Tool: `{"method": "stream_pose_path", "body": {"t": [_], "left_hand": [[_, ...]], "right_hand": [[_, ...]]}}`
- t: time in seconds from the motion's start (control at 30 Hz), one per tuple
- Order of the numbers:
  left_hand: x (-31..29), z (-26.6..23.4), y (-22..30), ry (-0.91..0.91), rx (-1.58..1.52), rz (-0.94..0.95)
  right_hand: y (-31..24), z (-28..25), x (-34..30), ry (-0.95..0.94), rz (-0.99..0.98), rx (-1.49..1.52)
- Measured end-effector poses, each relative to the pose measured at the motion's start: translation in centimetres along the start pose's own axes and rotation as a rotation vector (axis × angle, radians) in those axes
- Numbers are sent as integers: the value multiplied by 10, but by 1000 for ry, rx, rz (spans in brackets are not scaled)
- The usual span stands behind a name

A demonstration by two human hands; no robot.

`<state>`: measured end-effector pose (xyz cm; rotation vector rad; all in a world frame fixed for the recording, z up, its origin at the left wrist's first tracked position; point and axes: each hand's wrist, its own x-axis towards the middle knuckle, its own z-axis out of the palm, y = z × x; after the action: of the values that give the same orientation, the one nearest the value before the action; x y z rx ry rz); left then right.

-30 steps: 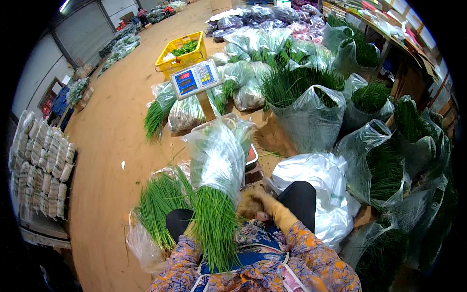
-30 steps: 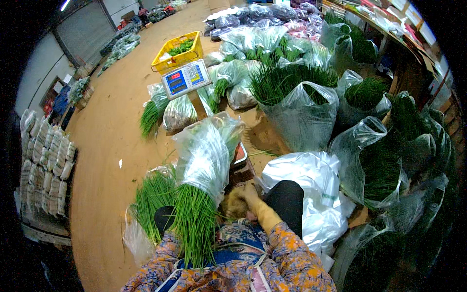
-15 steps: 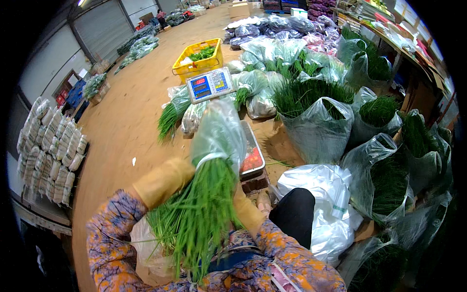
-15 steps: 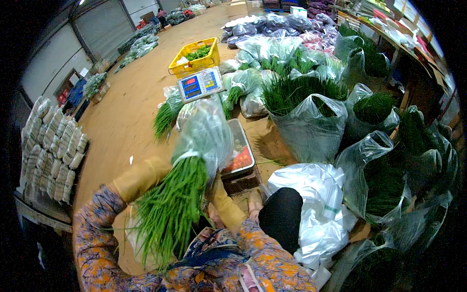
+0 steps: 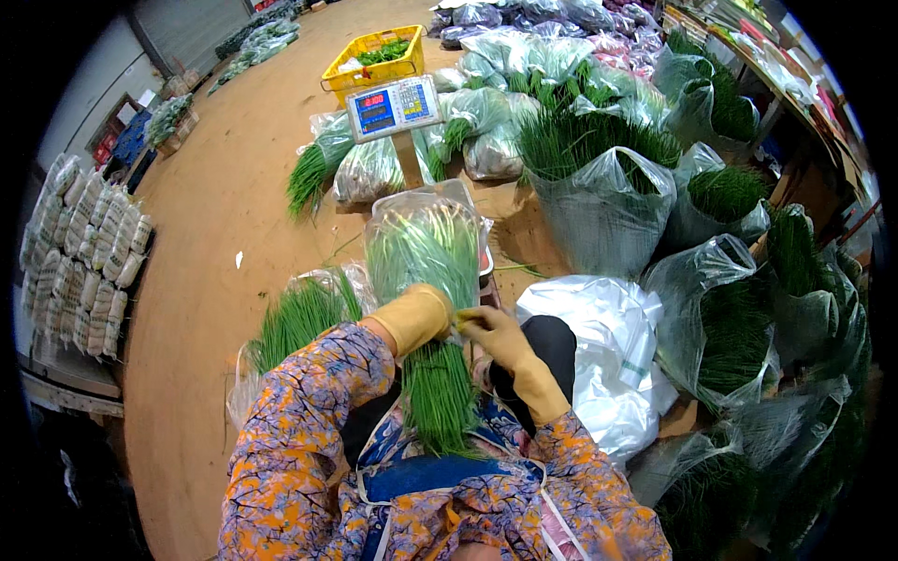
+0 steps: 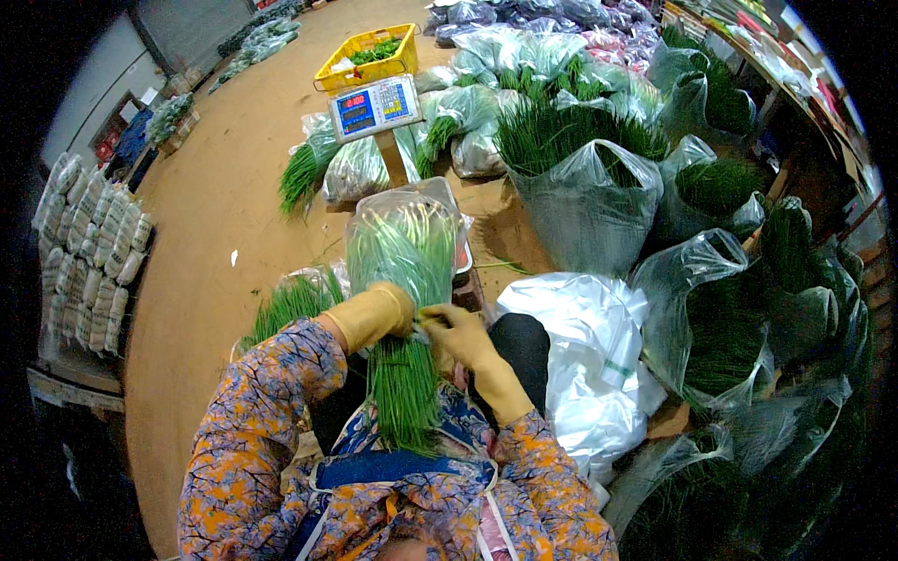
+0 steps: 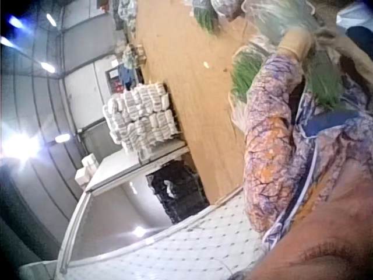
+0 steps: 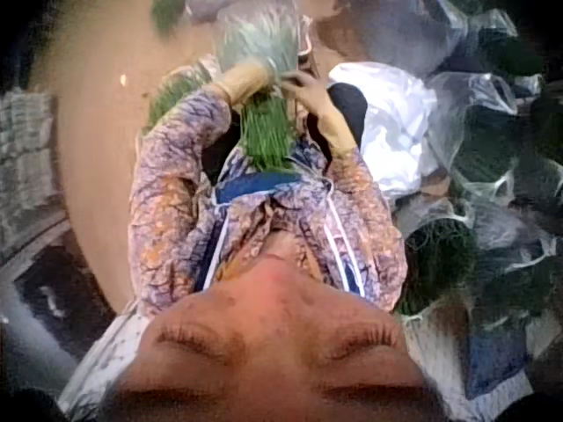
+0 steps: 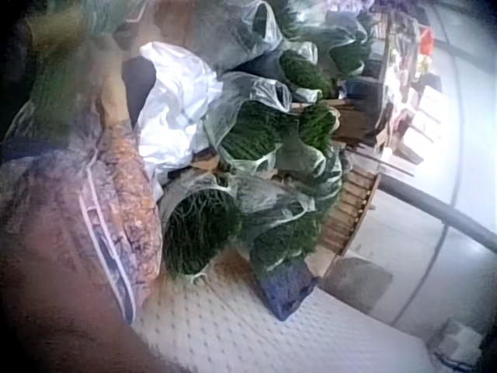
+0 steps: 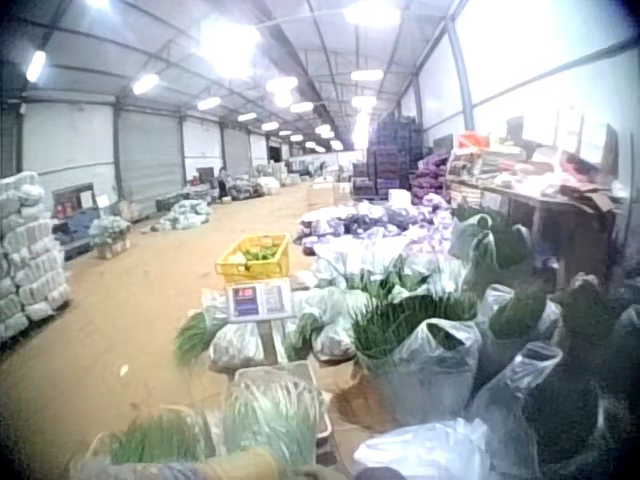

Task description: The person sorts bunches of green onions from a large pile, weighs them on a digital scale, and places them into plastic bags.

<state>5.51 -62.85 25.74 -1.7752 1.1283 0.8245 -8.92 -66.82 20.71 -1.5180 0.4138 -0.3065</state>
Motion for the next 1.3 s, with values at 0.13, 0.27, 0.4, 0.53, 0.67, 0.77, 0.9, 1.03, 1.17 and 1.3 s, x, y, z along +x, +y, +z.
{"method": "stream_pose_path", "body": {"t": [0.13,0.27,0.4,0.53,0.67,0.77,0.9,1.03,1.17,1.3], "left_hand": [[-31,-13,-2,106,-46,141],[-44,7,-24,53,-379,197],[-39,55,-60,101,-988,464],[-42,119,-85,352,-1480,583],[-44,157,-72,502,-2094,555],[-48,159,-51,471,-2121,438],[-61,111,-26,777,-1148,181],[-36,120,-24,904,-853,255],[-62,160,-46,716,-1483,517],[-74,183,-42,672,-2244,702]], "right_hand": [[-18,12,0,-34,-152,-536],[-34,24,-5,-105,-78,-692],[4,22,-10,-29,-101,-630],[7,23,-6,194,60,-523],[1,-5,-7,354,60,-669],[0,0,-5,312,126,-484],[3,16,-5,261,-45,-496],[-9,13,-2,312,31,-151],[-15,-12,0,444,37,-89],[-6,-42,0,447,135,-124]]}}
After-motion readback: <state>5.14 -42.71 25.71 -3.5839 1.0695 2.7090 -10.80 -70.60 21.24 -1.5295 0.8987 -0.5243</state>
